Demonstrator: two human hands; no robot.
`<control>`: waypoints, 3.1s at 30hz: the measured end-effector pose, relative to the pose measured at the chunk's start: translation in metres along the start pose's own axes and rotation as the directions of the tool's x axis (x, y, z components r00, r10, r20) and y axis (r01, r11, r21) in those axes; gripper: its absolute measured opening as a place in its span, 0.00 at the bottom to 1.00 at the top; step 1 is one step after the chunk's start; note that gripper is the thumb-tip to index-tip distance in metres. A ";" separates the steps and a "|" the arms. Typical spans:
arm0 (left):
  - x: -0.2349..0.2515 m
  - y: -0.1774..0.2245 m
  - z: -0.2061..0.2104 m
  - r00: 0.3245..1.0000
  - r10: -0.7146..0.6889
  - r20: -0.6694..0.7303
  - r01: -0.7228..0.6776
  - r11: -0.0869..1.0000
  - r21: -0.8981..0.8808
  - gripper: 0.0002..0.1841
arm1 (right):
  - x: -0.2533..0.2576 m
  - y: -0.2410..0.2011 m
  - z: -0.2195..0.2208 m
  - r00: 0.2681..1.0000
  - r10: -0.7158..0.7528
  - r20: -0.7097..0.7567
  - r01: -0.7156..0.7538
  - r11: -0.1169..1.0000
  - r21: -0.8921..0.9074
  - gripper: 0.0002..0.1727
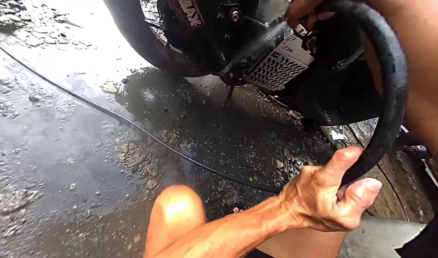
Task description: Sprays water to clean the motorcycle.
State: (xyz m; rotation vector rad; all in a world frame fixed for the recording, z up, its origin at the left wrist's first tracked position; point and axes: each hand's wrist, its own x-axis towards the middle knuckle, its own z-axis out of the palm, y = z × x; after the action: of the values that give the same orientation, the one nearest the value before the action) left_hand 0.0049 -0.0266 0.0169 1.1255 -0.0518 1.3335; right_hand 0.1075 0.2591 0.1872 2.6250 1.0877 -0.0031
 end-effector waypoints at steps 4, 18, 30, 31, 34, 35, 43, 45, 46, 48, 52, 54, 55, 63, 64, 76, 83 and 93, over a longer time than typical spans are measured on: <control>0.011 0.005 -0.013 0.999 -0.020 -0.048 0.019 1.000 -0.018 0.26 | -0.120 0.010 0.025 0.871 -0.375 -0.317 0.458 0.853 0.251 0.04; 0.029 -0.010 -0.049 0.985 -0.162 0.054 0.166 0.983 -0.077 0.28 | 0.111 0.012 -0.001 0.988 -0.074 -0.132 0.039 0.967 -0.253 0.16; 0.042 -0.022 -0.065 0.816 -0.434 0.381 0.455 0.890 0.039 0.47 | 0.018 0.000 -0.012 0.965 -0.057 -0.257 0.037 0.996 -0.079 0.20; 0.042 -0.021 -0.065 0.821 -0.425 0.381 0.449 0.893 0.027 0.47 | 0.013 -0.002 -0.013 0.964 -0.045 -0.264 0.030 0.998 -0.062 0.20; 0.042 -0.017 -0.065 0.839 -0.386 0.384 0.424 0.906 -0.015 0.47 | 0.010 -0.003 -0.015 0.964 -0.056 -0.262 0.044 0.998 -0.054 0.20; 0.041 -0.017 -0.065 0.843 -0.373 0.387 0.414 0.910 -0.026 0.47 | 0.013 0.000 -0.015 0.966 -0.068 -0.249 0.054 0.997 -0.063 0.20; 0.032 -0.012 -0.051 0.774 -0.373 0.512 0.378 0.921 0.099 0.37 | 0.061 0.074 -0.018 0.971 -0.219 -0.099 0.226 0.971 0.075 0.17; 0.028 -0.014 -0.045 0.748 -0.384 0.541 0.374 0.918 0.135 0.36 | 0.055 0.095 -0.014 0.965 -0.233 -0.122 0.252 0.953 0.170 0.16; 0.028 -0.014 -0.042 0.733 -0.396 0.553 0.378 0.913 0.153 0.36 | 0.053 0.106 -0.011 0.963 -0.231 -0.138 0.256 0.943 0.214 0.16; 0.027 -0.015 -0.039 0.690 -0.437 0.577 0.396 0.895 0.205 0.37 | 0.049 0.124 -0.006 0.963 -0.218 -0.160 0.257 0.923 0.285 0.16; 0.019 -0.026 -0.024 0.623 -0.495 0.605 0.401 0.867 0.296 0.37 | 0.041 0.157 0.010 0.957 -0.212 -0.198 0.275 0.880 0.388 0.19; 0.014 -0.032 -0.017 0.614 -0.503 0.608 0.385 0.864 0.325 0.36 | 0.040 0.172 0.016 0.946 -0.239 -0.220 0.312 0.856 0.412 0.19; 0.013 -0.032 -0.014 0.610 -0.507 0.609 0.379 0.862 0.337 0.36 | 0.041 0.180 0.019 0.941 -0.254 -0.224 0.328 0.848 0.417 0.19; -0.009 -0.037 0.005 0.611 -0.582 0.537 0.350 0.807 0.476 0.34 | 0.054 0.217 0.051 0.892 -0.368 -0.262 0.452 0.736 0.504 0.14; -0.011 -0.040 0.009 0.615 -0.586 0.527 0.346 0.802 0.487 0.34 | 0.053 0.218 0.052 0.880 -0.391 -0.270 0.475 0.715 0.513 0.14; -0.030 -0.063 0.056 0.626 -0.633 0.456 0.340 0.747 0.571 0.33 | 0.048 0.259 0.067 0.839 -0.475 -0.267 0.531 0.604 0.594 0.04; -0.032 -0.058 0.068 0.642 -0.623 0.447 0.358 0.759 0.543 0.33 | 0.030 0.257 0.066 0.874 -0.439 -0.208 0.470 0.660 0.586 0.07; -0.022 -0.050 0.049 0.840 -0.363 0.403 0.149 0.869 0.471 0.28 | 0.060 0.238 0.051 0.911 -0.345 -0.225 0.411 0.726 0.550 0.13</control>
State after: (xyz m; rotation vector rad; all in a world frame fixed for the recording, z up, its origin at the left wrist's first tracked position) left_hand 0.0637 -0.0661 -0.0021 1.7570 0.0324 0.8028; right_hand 0.3206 0.1278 0.1965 2.8714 1.9174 -0.3493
